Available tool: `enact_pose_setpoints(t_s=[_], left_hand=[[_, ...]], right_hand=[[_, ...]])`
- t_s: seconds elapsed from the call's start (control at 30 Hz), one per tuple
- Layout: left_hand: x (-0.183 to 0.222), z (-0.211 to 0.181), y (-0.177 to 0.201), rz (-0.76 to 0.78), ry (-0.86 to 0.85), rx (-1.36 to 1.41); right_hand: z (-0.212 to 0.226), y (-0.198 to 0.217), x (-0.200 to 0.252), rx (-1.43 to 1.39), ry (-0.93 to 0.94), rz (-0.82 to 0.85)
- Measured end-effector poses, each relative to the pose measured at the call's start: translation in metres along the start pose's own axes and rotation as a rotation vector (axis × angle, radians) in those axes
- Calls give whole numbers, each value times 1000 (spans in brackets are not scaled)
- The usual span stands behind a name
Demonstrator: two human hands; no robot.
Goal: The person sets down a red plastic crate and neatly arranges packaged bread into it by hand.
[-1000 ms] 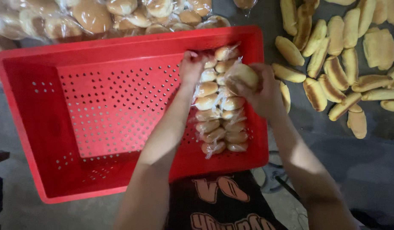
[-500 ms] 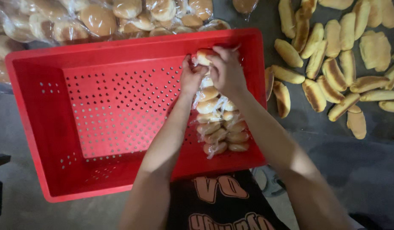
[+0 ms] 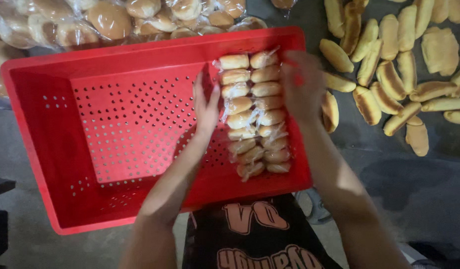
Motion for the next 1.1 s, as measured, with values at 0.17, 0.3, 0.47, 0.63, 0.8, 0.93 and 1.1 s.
enact_pose_setpoints(t_s=[0.17,0.3,0.47,0.63,0.8,0.93,1.1], left_hand=[[28,1,-31,186,-149,-337],[29,-4,-48,199,-181,-306],[65,-8,-9,200,-329,-348],[101,5,-47,124,-521,-397],[98,-2,-40,76,-562,-389],[88,-65,-6,156,-711,-386],[-49,-143,-11,196,-724,-614]], right_hand=[[-17,36,54,-52,-164,-93],[-34,34,92,-91,-275,20],[-39,32,100,42,-354,84],[-29,32,93,-7,-294,50],[-33,31,97,-12,-357,71],[-61,24,91,-138,-334,-13],[-137,16,-14,-82,-215,-83]])
Point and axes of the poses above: each hand's wrist, its own x-axis away from the middle knuckle, its own y-axis out of the back of the hand, z = x × y, the point moved 1 cm from there along -x, towards the middle knuckle, and after that the axes turned 3 degrees about z, right-handed, at the moved point
